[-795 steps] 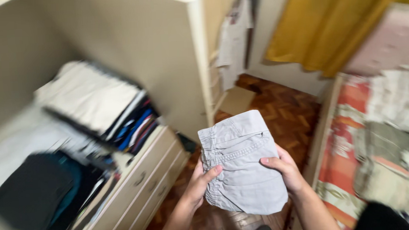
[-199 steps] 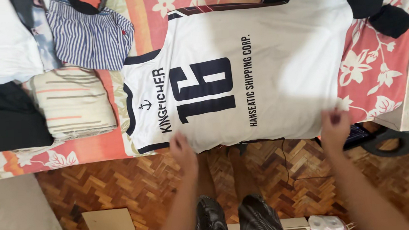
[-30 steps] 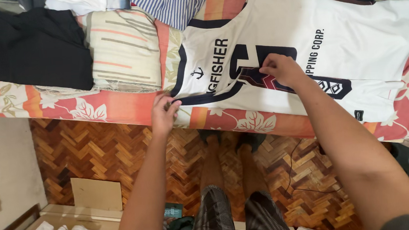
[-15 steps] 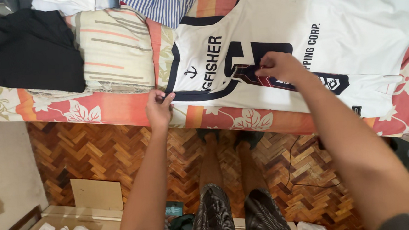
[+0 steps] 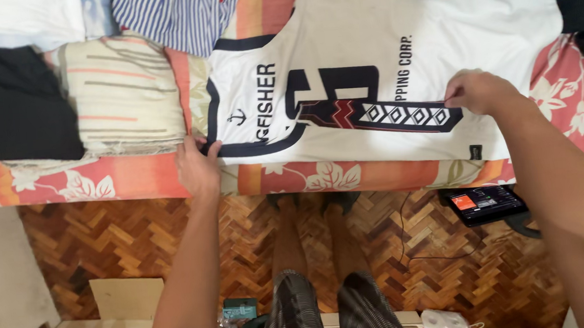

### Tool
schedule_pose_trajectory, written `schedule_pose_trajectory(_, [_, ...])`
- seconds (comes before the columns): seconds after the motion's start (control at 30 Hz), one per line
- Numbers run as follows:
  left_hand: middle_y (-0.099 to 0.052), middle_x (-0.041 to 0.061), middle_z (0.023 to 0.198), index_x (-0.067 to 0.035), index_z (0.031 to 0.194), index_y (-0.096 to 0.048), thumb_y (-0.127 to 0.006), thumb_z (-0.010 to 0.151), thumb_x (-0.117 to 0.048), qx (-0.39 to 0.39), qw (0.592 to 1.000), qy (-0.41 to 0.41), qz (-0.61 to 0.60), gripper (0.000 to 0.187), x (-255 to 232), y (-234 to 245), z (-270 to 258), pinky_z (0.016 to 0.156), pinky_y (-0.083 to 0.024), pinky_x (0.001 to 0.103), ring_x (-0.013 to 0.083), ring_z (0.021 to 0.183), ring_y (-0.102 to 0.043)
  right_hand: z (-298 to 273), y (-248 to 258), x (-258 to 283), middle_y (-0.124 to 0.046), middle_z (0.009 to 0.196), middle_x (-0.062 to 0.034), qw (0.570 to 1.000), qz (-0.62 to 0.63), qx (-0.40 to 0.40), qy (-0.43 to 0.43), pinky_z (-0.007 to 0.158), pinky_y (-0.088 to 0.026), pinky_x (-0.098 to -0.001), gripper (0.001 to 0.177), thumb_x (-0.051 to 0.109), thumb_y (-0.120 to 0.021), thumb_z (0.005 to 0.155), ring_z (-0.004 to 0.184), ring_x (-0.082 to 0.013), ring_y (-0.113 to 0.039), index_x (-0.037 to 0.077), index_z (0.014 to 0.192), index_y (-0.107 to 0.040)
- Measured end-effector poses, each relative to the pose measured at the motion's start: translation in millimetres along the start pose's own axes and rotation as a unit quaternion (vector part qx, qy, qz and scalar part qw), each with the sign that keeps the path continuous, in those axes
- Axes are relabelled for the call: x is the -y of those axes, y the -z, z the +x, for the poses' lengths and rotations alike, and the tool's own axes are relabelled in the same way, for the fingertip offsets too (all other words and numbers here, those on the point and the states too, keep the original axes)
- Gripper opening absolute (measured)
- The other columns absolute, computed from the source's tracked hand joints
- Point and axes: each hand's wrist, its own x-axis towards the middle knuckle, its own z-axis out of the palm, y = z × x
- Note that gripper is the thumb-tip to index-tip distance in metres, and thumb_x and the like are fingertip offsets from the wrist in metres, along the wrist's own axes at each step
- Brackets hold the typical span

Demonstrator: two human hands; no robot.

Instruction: The person picks up several garments from a bed and places them into a wardrobe drawer, including folding a sports jersey and arranging socks.

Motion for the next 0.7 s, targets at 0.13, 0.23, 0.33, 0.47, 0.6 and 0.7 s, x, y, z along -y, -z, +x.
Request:
schedule_pose_trajectory(0.13, [-0.068, 0.011, 0.089, -0.008, 0.093, -0.064, -0.075, 0.095, -0.036, -0.039, 0.999, -0.009, -0.022, 0.03, -40.3, -3.9, 16.9, 0.067, -0.049, 0.047, 0.0348, 0.08, -0.065, -15.5, 33.9, 19.8, -0.076, 0.106, -0.008, 0.991, 0.035, -0.045, -0.119, 0.089, -0.053, -0.0421, 0.032, 0.046, -0.08, 0.087, 0.1, -0.0296, -0.07, 0.015, 0.098, -0.08])
schedule_pose_trajectory(0.23, [-0.067, 0.012, 0.088, -0.006, 0.09, -0.064, -0.067, 0.104, -0.043, -0.011, 0.997, -0.033, -0.066, 0.039, -82.2, -24.6, 46.8, 0.072, -0.05, 0.045, 0.034, 0.08, -0.065, -17.9, 60.2, 8.2, -0.077, 0.106, -0.0093, 0.977, 0.081, -0.104, -0.167, 0.094, -0.051, -0.042, 0.036, 0.053, -0.074, 0.094, 0.102, -0.0299, -0.07, 0.018, 0.102, -0.079])
schedule_pose_trajectory(0.33, [-0.067, 0.011, 0.093, -0.007, 0.095, -0.066, -0.068, 0.103, -0.039, 0.0, 0.976, -0.157, -0.15, 0.033, -132.7, -55.3, 79.5, 0.072, -0.051, 0.044, 0.0324, 0.083, -0.066, -3.5, 69.5, -29.0, -0.073, 0.119, -0.0143, 0.954, 0.08, -0.243, -0.158, 0.099, -0.051, -0.0464, 0.026, 0.043, -0.072, 0.102, 0.11, -0.0358, -0.067, 0.018, 0.112, -0.074])
schedule_pose_trajectory(0.47, [-0.063, 0.012, 0.104, -0.006, 0.107, -0.061, -0.076, 0.094, -0.032, 0.017, 0.958, -0.256, -0.127, 0.032, -193.9, -96.0, 130.2, 0.069, -0.051, 0.047, 0.0364, 0.087, -0.065, 22.6, 68.8, -72.3, -0.069, 0.122, -0.018, 0.928, -0.082, -0.363, -0.009, 0.107, -0.048, -0.0478, 0.022, 0.022, -0.073, 0.09, 0.126, -0.0403, -0.058, 0.01, 0.109, -0.071])
schedule_pose_trajectory(0.6, [-0.064, 0.013, 0.114, -0.006, 0.113, -0.062, -0.079, 0.087, -0.027, 0.044, 0.954, -0.277, -0.107, 0.038, -228.0, -128.0, 166.5, 0.07, -0.052, 0.048, 0.0353, 0.088, -0.069, 50.3, 75.0, -93.9, -0.068, 0.13, -0.018, 0.921, -0.14, -0.363, 0.033, 0.097, -0.046, -0.0502, 0.045, 0.021, -0.08, 0.079, 0.124, -0.04, -0.056, 0.01, 0.122, -0.071])
schedule_pose_trajectory(0.7, [-0.075, 0.003, 0.1, -0.013, 0.103, -0.069, -0.081, 0.087, -0.038, 0.117, 0.979, -0.16, -0.053, 0.032, -243.5, -153.5, 183.2, 0.078, -0.055, 0.044, 0.0293, 0.094, -0.071, 82.7, 73.2, -120.9, -0.07, 0.116, -0.0212, 0.936, -0.143, -0.323, -0.002, 0.093, -0.049, -0.049, 0.044, 0.023, -0.08, 0.077, 0.112, -0.0401, -0.062, 0.006, 0.115, -0.07])
